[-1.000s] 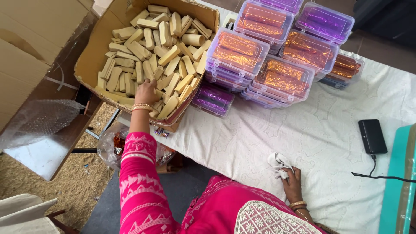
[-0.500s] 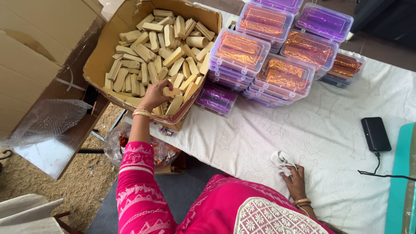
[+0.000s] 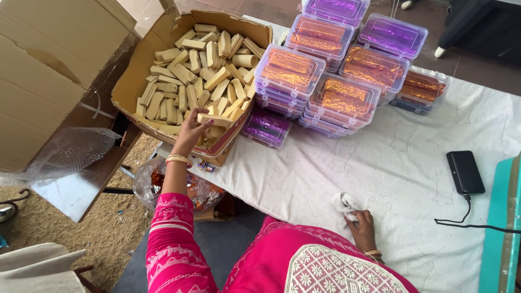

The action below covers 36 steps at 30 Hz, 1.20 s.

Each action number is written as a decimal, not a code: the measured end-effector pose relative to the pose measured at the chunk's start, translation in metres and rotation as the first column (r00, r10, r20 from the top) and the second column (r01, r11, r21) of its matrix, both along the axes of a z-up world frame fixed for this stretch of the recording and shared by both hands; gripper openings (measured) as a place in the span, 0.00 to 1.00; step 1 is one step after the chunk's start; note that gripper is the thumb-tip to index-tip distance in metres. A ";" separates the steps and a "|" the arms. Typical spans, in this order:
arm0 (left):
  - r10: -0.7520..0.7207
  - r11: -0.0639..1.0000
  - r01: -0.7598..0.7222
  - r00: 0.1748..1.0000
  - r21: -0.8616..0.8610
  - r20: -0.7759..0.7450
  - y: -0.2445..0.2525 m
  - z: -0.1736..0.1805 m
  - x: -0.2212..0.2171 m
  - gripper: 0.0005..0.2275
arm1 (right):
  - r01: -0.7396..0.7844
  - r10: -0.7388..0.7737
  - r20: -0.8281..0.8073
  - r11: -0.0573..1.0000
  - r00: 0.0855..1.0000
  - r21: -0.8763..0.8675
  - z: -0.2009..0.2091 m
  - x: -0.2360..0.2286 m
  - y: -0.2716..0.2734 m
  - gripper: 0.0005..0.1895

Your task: Wrapping rectangular wooden blocks in shiny purple and gold foil and placing them into clear plastic containers.

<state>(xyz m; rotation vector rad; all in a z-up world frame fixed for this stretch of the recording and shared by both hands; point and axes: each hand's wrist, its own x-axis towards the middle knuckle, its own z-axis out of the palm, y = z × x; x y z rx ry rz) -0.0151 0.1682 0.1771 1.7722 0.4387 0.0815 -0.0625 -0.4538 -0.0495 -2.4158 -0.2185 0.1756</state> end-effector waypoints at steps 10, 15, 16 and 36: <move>0.188 0.982 -0.186 0.957 -0.028 0.220 -0.041 0.004 -0.037 0.16 | -0.192 0.189 -0.035 0.956 0.981 -0.219 0.035 0.014 0.018 0.21; 0.119 0.966 -0.080 0.982 -0.246 0.149 -0.127 -0.007 -0.050 0.15 | 0.025 -0.012 -0.254 0.999 0.967 0.045 0.039 0.020 0.019 0.15; 0.036 0.962 0.013 0.984 -0.272 0.174 -0.144 -0.028 -0.051 0.15 | 0.126 -0.049 -0.269 0.953 0.962 0.276 0.040 0.022 0.020 0.14; -0.642 0.716 0.628 0.764 -0.305 0.065 -0.394 -0.120 -0.027 0.09 | -0.114 0.224 -0.384 0.951 0.896 0.289 0.093 0.016 0.003 0.38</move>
